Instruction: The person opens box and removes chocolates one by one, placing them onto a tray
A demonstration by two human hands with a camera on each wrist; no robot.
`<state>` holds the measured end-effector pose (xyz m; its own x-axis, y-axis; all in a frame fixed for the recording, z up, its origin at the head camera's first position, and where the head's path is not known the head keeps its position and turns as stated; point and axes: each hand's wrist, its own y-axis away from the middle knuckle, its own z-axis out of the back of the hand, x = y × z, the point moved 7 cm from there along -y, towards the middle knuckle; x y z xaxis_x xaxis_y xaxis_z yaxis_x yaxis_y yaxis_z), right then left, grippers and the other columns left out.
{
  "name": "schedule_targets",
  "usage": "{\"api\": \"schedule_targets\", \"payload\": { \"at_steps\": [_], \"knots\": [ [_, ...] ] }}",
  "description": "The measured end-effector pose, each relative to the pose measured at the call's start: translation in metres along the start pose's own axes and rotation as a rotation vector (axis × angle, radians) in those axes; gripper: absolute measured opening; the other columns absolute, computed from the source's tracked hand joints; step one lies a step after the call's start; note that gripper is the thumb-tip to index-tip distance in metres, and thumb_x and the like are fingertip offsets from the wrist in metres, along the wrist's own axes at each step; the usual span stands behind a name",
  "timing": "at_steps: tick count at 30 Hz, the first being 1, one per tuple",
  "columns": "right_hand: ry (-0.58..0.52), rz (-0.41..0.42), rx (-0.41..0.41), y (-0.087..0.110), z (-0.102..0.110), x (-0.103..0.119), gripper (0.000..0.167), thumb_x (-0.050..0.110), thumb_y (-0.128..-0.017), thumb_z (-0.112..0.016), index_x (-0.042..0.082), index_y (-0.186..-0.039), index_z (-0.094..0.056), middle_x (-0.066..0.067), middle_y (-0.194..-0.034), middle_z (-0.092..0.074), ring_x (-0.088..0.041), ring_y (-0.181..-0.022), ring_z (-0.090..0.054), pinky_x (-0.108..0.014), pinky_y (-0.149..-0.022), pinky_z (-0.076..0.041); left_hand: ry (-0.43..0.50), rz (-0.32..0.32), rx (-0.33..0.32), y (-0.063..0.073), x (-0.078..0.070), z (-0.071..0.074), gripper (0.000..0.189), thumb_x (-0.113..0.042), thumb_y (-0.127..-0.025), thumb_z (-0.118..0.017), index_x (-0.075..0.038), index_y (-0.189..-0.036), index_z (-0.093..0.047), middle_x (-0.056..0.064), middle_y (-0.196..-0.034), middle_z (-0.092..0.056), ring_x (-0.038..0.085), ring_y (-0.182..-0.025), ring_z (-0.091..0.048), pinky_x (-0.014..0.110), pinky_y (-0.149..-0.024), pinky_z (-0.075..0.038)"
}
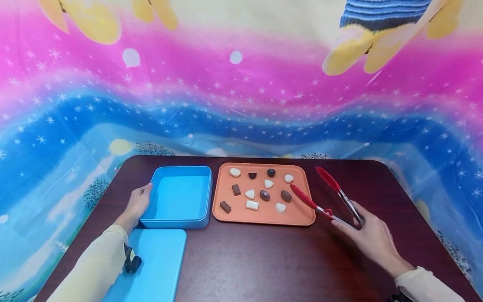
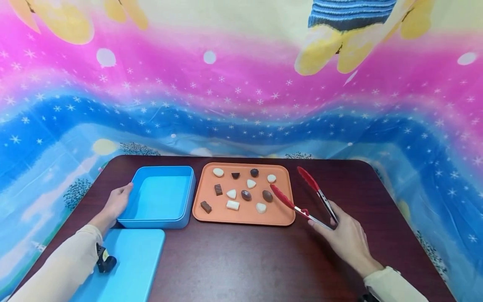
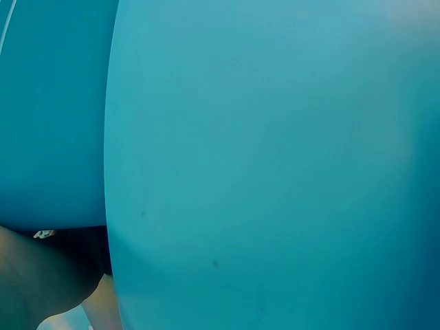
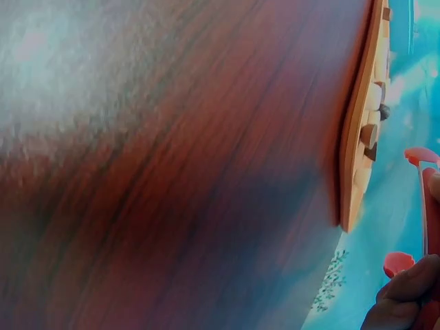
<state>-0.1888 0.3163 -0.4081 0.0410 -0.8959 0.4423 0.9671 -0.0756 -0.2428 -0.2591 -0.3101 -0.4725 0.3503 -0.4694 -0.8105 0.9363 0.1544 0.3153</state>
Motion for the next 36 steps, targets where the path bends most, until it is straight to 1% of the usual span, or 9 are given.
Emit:
{"api": "schedule_targets", "payload": {
  "at_steps": [9, 14, 21, 29, 36],
  "knots": [
    [-0.01, -0.032, 0.013, -0.009, 0.0, -0.016, 0.063, 0.054, -0.085, -0.077, 0.013, -0.128, -0.059, 0.0, -0.069, -0.045, -0.007, -0.053, -0.032, -0.027, -0.047, -0.022, 0.006, -0.011, 0.0, -0.001, 0.001, 0.001, 0.08, -0.056, -0.107, -0.013, 0.003, -0.16, -0.004, 0.03, -0.167, -0.008, 0.052, -0.154, -0.01, 0.068, -0.123, -0.015],
    [-0.011, -0.071, 0.031, -0.011, -0.001, -0.027, 0.065, 0.056, -0.085, -0.075, 0.012, -0.13, -0.058, 0.001, -0.069, -0.045, -0.008, -0.054, -0.033, -0.026, -0.049, -0.022, 0.004, -0.003, 0.003, -0.001, 0.001, 0.001, 0.08, -0.056, -0.107, -0.012, 0.003, -0.16, -0.003, 0.03, -0.167, -0.007, 0.052, -0.154, -0.009, 0.069, -0.123, -0.015],
    [-0.001, -0.123, 0.038, -0.015, -0.002, -0.039, 0.075, 0.059, -0.086, -0.073, 0.008, -0.138, -0.056, -0.001, -0.068, -0.045, -0.014, -0.061, -0.042, -0.027, -0.055, -0.027, -0.004, -0.013, -0.01, -0.004, 0.001, -0.001, 0.078, -0.055, -0.108, -0.012, 0.003, -0.16, -0.006, 0.029, -0.167, -0.01, 0.051, -0.154, -0.011, 0.067, -0.123, -0.016],
    [-0.003, -0.15, 0.059, -0.019, -0.004, -0.048, 0.071, 0.06, -0.087, -0.07, 0.008, -0.133, -0.056, -0.001, -0.069, -0.046, -0.013, -0.058, -0.04, -0.027, -0.053, -0.026, -0.003, 0.003, -0.01, -0.003, 0.001, 0.0, 0.078, -0.054, -0.108, -0.012, 0.003, -0.16, -0.006, 0.03, -0.167, -0.01, 0.051, -0.154, -0.011, 0.067, -0.124, -0.016],
    [0.004, -0.158, 0.081, -0.023, -0.011, -0.056, 0.071, 0.062, -0.088, -0.068, 0.007, -0.132, -0.056, -0.002, -0.069, -0.047, -0.013, -0.057, -0.039, -0.026, -0.052, -0.025, -0.01, 0.0, -0.006, -0.002, 0.001, 0.001, 0.079, -0.055, -0.107, -0.012, 0.003, -0.16, -0.005, 0.03, -0.167, -0.009, 0.051, -0.154, -0.01, 0.067, -0.123, -0.016]
  ]
}}
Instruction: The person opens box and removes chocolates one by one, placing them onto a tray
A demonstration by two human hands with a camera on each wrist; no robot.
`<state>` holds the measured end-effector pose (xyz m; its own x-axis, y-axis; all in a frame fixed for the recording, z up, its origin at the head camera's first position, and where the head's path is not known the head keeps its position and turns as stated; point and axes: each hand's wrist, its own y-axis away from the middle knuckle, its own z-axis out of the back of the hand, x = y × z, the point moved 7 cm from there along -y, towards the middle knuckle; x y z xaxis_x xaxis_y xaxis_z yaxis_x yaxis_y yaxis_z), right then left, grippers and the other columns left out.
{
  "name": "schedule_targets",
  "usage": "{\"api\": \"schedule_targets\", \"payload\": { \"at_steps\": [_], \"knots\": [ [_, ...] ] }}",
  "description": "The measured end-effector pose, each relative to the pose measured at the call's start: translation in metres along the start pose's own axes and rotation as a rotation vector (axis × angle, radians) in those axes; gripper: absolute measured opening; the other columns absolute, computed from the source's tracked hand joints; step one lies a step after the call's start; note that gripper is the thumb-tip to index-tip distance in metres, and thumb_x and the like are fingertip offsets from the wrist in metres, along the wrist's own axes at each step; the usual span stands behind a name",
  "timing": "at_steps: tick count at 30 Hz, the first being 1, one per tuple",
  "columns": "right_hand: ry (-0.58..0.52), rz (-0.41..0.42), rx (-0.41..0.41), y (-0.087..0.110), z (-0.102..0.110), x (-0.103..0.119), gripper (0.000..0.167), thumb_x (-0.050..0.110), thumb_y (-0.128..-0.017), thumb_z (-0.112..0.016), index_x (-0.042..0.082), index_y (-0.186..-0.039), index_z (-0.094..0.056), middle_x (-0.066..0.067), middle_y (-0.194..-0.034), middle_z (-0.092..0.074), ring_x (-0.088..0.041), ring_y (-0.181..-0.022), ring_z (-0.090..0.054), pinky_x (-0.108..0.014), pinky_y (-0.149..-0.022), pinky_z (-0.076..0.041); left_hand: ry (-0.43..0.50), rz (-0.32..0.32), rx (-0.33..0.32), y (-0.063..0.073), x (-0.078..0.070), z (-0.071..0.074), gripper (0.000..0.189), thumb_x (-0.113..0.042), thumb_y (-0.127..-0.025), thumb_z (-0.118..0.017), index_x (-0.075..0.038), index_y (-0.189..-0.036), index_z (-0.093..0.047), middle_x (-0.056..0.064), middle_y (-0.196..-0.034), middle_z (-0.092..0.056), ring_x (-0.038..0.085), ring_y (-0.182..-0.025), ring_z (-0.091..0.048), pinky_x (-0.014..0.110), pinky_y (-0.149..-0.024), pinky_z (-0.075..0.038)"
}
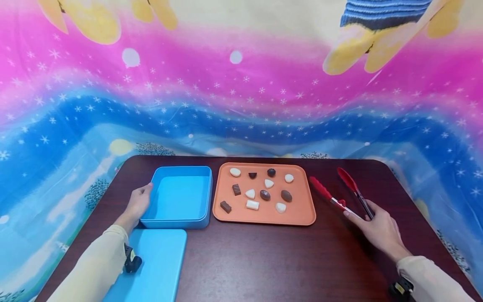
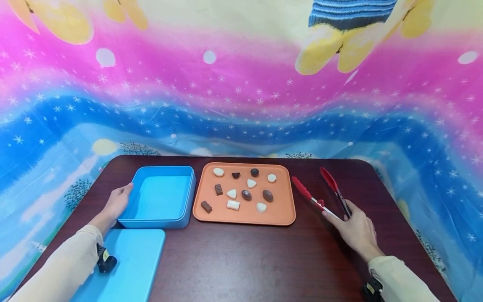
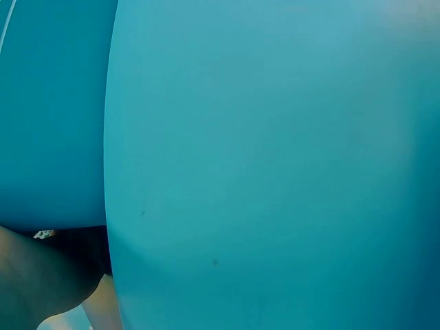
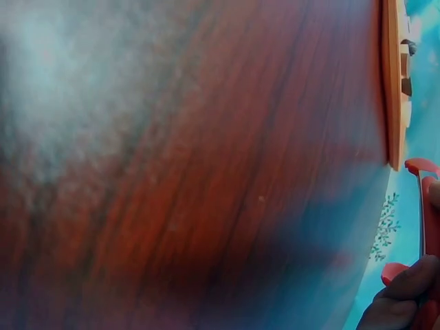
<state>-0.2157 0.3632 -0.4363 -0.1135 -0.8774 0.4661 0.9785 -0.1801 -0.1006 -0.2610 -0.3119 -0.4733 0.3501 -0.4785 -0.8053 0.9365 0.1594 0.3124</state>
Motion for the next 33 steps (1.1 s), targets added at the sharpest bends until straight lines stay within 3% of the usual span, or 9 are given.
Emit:
{"api": "schedule_targets", "payload": {
  "at_steps": [8, 17, 24, 27, 30, 33],
  "knots": [
    [-0.009, -0.02, 0.044, -0.007, -0.007, -0.007, 0.076, 0.064, -0.09, -0.064, 0.001, -0.133, -0.054, -0.003, -0.068, -0.047, -0.014, -0.057, -0.041, -0.027, -0.051, -0.026, -0.002, -0.007, -0.003, 0.001, 0.002, 0.001, 0.08, -0.056, -0.107, -0.012, 0.004, -0.16, -0.006, 0.031, -0.166, -0.01, 0.052, -0.153, -0.011, 0.067, -0.123, -0.016],
    [0.003, -0.027, 0.08, -0.009, -0.01, -0.006, 0.071, 0.064, -0.092, -0.062, 0.003, -0.127, -0.055, -0.003, -0.067, -0.047, -0.016, -0.057, -0.043, -0.028, -0.052, -0.029, 0.005, -0.01, 0.01, 0.003, -0.001, -0.001, 0.079, -0.055, -0.107, -0.012, 0.004, -0.16, -0.005, 0.03, -0.167, -0.009, 0.051, -0.154, -0.01, 0.067, -0.123, -0.016],
    [0.068, -0.03, 0.145, -0.011, -0.012, -0.007, 0.09, 0.067, -0.09, -0.061, -0.009, -0.139, -0.05, -0.019, -0.089, -0.068, -0.026, -0.074, -0.061, -0.034, -0.056, -0.047, 0.005, -0.007, 0.012, 0.003, -0.003, -0.001, 0.077, -0.054, -0.108, -0.012, 0.003, -0.16, -0.005, 0.03, -0.167, -0.009, 0.051, -0.154, -0.01, 0.067, -0.124, -0.016],
    [0.09, -0.032, 0.156, -0.012, -0.015, -0.004, 0.088, 0.07, -0.09, -0.06, -0.008, -0.132, -0.054, -0.016, -0.075, -0.061, -0.024, -0.063, -0.055, -0.033, -0.051, -0.041, 0.007, -0.004, 0.01, 0.002, -0.002, 0.0, 0.078, -0.054, -0.107, -0.012, 0.003, -0.16, -0.006, 0.031, -0.166, -0.01, 0.051, -0.154, -0.011, 0.066, -0.124, -0.016],
    [0.109, -0.025, 0.156, -0.012, -0.017, -0.001, 0.079, 0.071, -0.089, -0.059, -0.004, -0.115, -0.06, -0.005, -0.062, -0.048, -0.02, -0.055, -0.046, -0.03, -0.047, -0.033, 0.008, -0.001, 0.01, 0.001, -0.002, 0.001, 0.079, -0.054, -0.107, -0.011, 0.005, -0.159, -0.006, 0.031, -0.166, -0.01, 0.052, -0.153, -0.012, 0.066, -0.124, -0.016],
    [0.125, -0.027, 0.166, -0.013, -0.017, 0.0, 0.074, 0.073, -0.087, -0.06, 0.0, -0.101, -0.06, -0.003, -0.06, -0.043, -0.02, -0.053, -0.043, -0.03, -0.046, -0.031, 0.009, -0.001, 0.011, 0.001, -0.002, 0.0, 0.08, -0.055, -0.107, -0.011, 0.005, -0.159, -0.006, 0.032, -0.166, -0.01, 0.052, -0.153, -0.012, 0.066, -0.124, -0.016]
  ]
}}
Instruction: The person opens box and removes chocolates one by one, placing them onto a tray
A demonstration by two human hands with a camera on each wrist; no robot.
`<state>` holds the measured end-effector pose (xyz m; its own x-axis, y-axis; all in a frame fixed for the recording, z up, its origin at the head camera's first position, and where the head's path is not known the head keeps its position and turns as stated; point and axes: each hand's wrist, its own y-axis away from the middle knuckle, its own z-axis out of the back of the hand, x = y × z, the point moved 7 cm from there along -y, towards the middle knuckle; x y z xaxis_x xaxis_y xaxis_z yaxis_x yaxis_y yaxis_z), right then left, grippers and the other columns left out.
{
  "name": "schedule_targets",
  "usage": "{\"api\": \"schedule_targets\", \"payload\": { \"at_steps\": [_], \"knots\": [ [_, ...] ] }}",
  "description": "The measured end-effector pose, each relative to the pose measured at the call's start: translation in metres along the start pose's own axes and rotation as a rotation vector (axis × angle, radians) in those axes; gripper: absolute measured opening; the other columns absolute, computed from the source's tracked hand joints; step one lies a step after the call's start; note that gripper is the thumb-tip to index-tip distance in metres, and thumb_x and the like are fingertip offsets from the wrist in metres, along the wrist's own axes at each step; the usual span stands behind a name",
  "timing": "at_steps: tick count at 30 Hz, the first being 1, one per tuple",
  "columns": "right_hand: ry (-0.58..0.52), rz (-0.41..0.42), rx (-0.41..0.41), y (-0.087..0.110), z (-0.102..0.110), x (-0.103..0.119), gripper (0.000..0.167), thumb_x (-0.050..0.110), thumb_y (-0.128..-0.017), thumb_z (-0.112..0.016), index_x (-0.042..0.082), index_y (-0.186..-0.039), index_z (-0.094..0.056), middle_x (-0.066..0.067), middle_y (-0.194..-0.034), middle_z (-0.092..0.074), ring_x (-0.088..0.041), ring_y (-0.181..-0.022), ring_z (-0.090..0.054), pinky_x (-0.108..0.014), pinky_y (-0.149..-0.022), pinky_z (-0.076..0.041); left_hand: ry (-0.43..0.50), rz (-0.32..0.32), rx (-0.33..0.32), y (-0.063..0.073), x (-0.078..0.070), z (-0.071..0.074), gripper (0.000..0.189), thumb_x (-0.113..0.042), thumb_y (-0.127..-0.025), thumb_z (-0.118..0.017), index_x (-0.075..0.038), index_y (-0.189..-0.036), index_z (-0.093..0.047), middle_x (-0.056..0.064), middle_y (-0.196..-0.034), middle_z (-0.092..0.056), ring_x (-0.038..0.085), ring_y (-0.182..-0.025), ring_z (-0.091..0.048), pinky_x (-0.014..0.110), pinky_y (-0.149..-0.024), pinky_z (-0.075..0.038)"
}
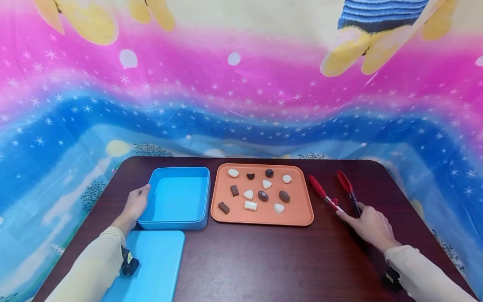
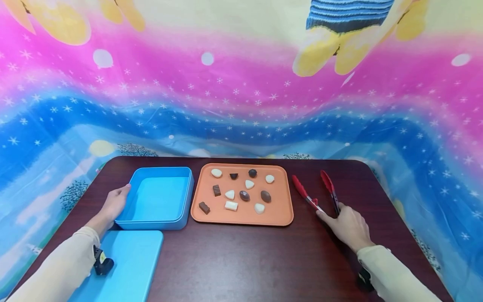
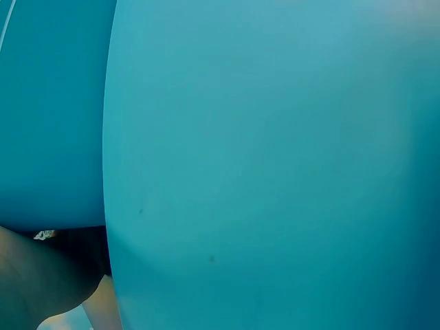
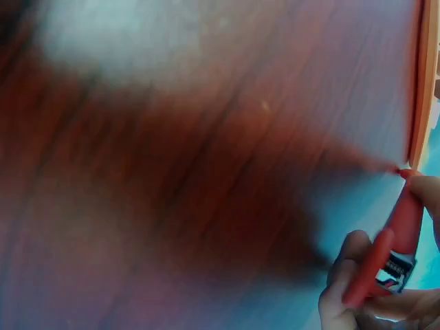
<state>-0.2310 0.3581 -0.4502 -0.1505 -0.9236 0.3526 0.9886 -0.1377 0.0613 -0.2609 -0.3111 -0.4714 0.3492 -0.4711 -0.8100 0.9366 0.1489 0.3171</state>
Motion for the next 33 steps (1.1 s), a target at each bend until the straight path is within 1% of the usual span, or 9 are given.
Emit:
{"api": "schedule_targets", "payload": {
  "at_steps": [3, 8, 10, 17, 20, 23, 29, 33],
  "knots": [
    [0.011, -0.005, 0.026, -0.0021, -0.0006, -0.0008, 0.073, 0.075, -0.086, -0.06, 0.003, -0.093, -0.06, -0.003, -0.06, -0.042, -0.02, -0.052, -0.042, -0.03, -0.045, -0.031, 0.0, 0.001, -0.001, 0.0005, 0.0001, 0.0, 0.08, -0.055, -0.107, -0.011, 0.006, -0.159, -0.006, 0.032, -0.166, -0.01, 0.052, -0.153, -0.011, 0.066, -0.124, -0.016],
    [0.03, -0.01, 0.053, -0.0057, 0.0001, -0.0026, 0.071, 0.075, -0.084, -0.062, 0.004, -0.088, -0.061, -0.003, -0.06, -0.043, -0.019, -0.053, -0.042, -0.03, -0.046, -0.031, 0.0, 0.0, -0.003, 0.001, -0.0001, 0.0004, 0.08, -0.055, -0.107, -0.011, 0.006, -0.159, -0.006, 0.032, -0.166, -0.01, 0.053, -0.153, -0.011, 0.067, -0.124, -0.016],
    [0.033, -0.008, 0.056, -0.0067, 0.0007, -0.0026, 0.071, 0.075, -0.084, -0.063, 0.004, -0.088, -0.062, -0.003, -0.06, -0.043, -0.019, -0.053, -0.042, -0.03, -0.046, -0.031, 0.0, 0.001, -0.005, 0.0016, -0.0001, 0.0004, 0.08, -0.055, -0.107, -0.011, 0.006, -0.159, -0.006, 0.032, -0.166, -0.01, 0.053, -0.153, -0.011, 0.067, -0.123, -0.016],
    [0.045, -0.005, 0.057, -0.0081, 0.0006, 0.0008, 0.066, 0.072, -0.083, -0.067, 0.007, -0.076, -0.059, -0.003, -0.058, -0.046, -0.018, -0.052, -0.045, -0.029, -0.047, -0.033, -0.003, 0.005, -0.005, 0.002, 0.001, 0.0005, 0.081, -0.056, -0.107, -0.011, 0.005, -0.159, -0.005, 0.032, -0.166, -0.009, 0.053, -0.153, -0.011, 0.068, -0.123, -0.016],
    [0.038, -0.018, 0.064, -0.0083, 0.0009, 0.0001, 0.067, 0.071, -0.082, -0.069, 0.004, -0.079, -0.062, -0.004, -0.058, -0.048, -0.018, -0.051, -0.046, -0.029, -0.046, -0.035, -0.005, 0.002, -0.003, 0.0018, 0.0013, 0.0002, 0.081, -0.056, -0.107, -0.011, 0.005, -0.159, -0.004, 0.032, -0.166, -0.009, 0.053, -0.153, -0.01, 0.068, -0.123, -0.016],
    [0.049, -0.028, 0.068, -0.0086, 0.0013, -0.001, 0.069, 0.072, -0.08, -0.07, 0.003, -0.081, -0.064, -0.004, -0.059, -0.046, -0.018, -0.052, -0.045, -0.029, -0.046, -0.035, -0.007, -0.003, -0.001, 0.0015, 0.0016, 0.0, 0.08, -0.055, -0.107, -0.011, 0.005, -0.159, -0.005, 0.031, -0.166, -0.008, 0.053, -0.153, -0.01, 0.067, -0.123, -0.015],
    [0.102, -0.027, 0.075, -0.0084, 0.0006, -0.0018, 0.067, 0.075, -0.078, -0.069, 0.009, -0.068, -0.056, -0.002, -0.057, -0.043, -0.018, -0.052, -0.042, -0.028, -0.045, -0.032, -0.017, -0.01, 0.012, 0.0023, 0.0008, -0.0012, 0.08, -0.055, -0.107, -0.01, 0.005, -0.159, -0.004, 0.032, -0.166, -0.008, 0.053, -0.153, -0.009, 0.067, -0.123, -0.015],
    [0.114, -0.034, 0.08, -0.0073, 0.0013, -0.0036, 0.069, 0.078, -0.076, -0.068, 0.011, -0.067, -0.056, -0.002, -0.055, -0.044, -0.018, -0.051, -0.043, -0.028, -0.044, -0.031, -0.028, -0.009, 0.029, 0.0029, 0.0005, -0.0026, 0.081, -0.055, -0.107, -0.008, 0.007, -0.159, -0.003, 0.034, -0.165, -0.008, 0.054, -0.153, -0.009, 0.067, -0.123, -0.015]
  ]
}}
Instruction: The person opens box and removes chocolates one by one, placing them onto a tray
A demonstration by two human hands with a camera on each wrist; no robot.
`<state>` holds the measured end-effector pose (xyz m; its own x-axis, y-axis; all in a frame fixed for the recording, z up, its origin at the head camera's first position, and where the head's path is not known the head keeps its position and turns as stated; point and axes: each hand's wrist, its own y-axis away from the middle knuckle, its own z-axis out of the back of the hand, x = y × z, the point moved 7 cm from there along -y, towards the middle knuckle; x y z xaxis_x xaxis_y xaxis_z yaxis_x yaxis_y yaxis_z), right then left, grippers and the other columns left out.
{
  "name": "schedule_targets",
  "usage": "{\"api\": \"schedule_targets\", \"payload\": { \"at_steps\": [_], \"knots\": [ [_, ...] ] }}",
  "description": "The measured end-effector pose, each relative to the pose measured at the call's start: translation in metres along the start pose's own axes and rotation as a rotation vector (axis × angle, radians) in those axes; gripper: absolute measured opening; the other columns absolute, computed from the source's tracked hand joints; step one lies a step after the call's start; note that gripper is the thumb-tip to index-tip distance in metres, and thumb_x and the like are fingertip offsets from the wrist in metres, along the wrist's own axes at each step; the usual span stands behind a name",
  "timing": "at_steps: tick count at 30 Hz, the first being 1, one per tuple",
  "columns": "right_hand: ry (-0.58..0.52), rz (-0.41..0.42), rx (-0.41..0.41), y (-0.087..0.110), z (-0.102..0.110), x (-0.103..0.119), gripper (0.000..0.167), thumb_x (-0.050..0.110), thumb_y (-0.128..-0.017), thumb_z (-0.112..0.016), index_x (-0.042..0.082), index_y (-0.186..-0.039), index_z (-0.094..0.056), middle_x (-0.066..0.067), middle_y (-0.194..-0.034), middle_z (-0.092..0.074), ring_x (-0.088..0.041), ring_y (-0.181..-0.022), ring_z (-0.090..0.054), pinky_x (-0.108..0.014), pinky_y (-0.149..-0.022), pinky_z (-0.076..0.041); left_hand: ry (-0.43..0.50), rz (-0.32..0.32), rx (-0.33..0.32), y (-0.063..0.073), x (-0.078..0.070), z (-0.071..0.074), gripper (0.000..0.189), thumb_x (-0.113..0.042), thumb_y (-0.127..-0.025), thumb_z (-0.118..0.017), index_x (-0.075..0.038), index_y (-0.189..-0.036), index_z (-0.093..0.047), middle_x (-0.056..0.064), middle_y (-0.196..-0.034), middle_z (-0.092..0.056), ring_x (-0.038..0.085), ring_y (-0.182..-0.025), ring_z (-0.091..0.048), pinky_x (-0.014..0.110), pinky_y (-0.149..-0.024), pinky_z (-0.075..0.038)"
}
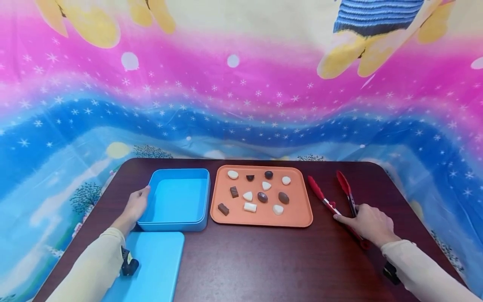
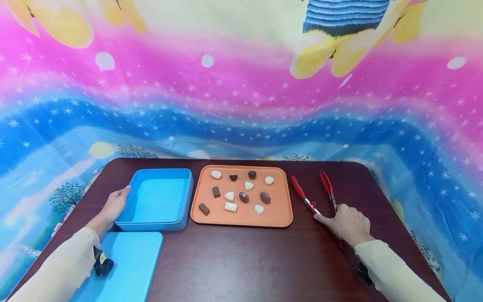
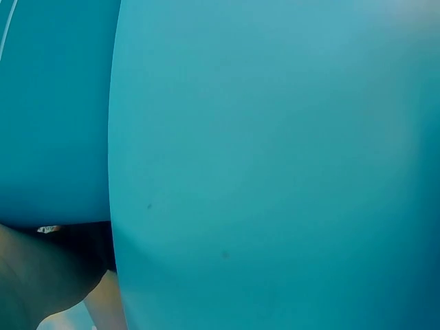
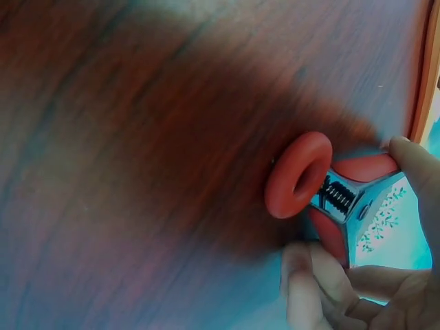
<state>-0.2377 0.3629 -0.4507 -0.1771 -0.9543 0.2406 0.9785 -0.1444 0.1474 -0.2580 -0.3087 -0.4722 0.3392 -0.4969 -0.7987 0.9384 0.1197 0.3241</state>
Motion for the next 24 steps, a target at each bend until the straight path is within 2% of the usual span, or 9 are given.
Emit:
{"api": "schedule_targets", "payload": {
  "at_steps": [9, 14, 17, 20, 24],
  "knots": [
    [0.01, -0.032, 0.06, 0.0003, -0.002, -0.0054, 0.075, 0.082, -0.075, -0.064, 0.007, -0.08, -0.064, -0.005, -0.058, -0.049, -0.019, -0.053, -0.046, -0.029, -0.046, -0.034, 0.007, 0.006, 0.021, -0.0016, 0.0011, -0.0031, 0.084, -0.057, -0.106, -0.008, 0.008, -0.158, -0.003, 0.034, -0.165, -0.008, 0.054, -0.152, -0.012, 0.068, -0.123, -0.017],
    [0.03, -0.025, 0.089, 0.0008, -0.0026, -0.0054, 0.09, 0.083, -0.078, -0.061, -0.004, -0.103, -0.065, -0.006, -0.061, -0.052, -0.02, -0.054, -0.049, -0.03, -0.046, -0.037, 0.024, 0.018, 0.019, -0.0017, 0.0011, -0.003, 0.083, -0.057, -0.106, -0.01, 0.008, -0.158, -0.002, 0.034, -0.165, -0.008, 0.054, -0.152, -0.012, 0.068, -0.123, -0.018],
    [0.035, -0.016, 0.105, 0.0004, -0.0025, -0.0046, 0.103, 0.082, -0.08, -0.059, -0.01, -0.124, -0.059, -0.007, -0.065, -0.054, -0.02, -0.056, -0.05, -0.031, -0.047, -0.04, 0.034, 0.032, 0.024, -0.0022, 0.0022, -0.0011, 0.083, -0.057, -0.106, -0.01, 0.007, -0.158, 0.0, 0.033, -0.166, -0.005, 0.054, -0.153, -0.009, 0.068, -0.123, -0.015],
    [0.03, -0.009, 0.13, 0.0004, -0.0017, -0.0042, 0.114, 0.083, -0.081, -0.057, -0.015, -0.14, -0.046, -0.007, -0.069, -0.056, -0.019, -0.058, -0.051, -0.032, -0.048, -0.041, 0.039, 0.047, 0.033, -0.0028, 0.0037, 0.0024, 0.083, -0.057, -0.106, -0.011, 0.007, -0.158, 0.002, 0.033, -0.166, -0.002, 0.054, -0.153, -0.005, 0.069, -0.123, -0.012],
    [0.014, 0.0, 0.147, 0.0033, -0.0004, -0.0046, 0.118, 0.083, -0.082, -0.054, -0.016, -0.145, -0.04, -0.007, -0.069, -0.055, -0.02, -0.057, -0.05, -0.032, -0.048, -0.038, 0.046, 0.057, 0.049, -0.0036, 0.0045, 0.0044, 0.084, -0.057, -0.106, -0.012, 0.006, -0.158, 0.003, 0.033, -0.166, -0.001, 0.055, -0.153, -0.004, 0.07, -0.123, -0.011]
  ]
}}
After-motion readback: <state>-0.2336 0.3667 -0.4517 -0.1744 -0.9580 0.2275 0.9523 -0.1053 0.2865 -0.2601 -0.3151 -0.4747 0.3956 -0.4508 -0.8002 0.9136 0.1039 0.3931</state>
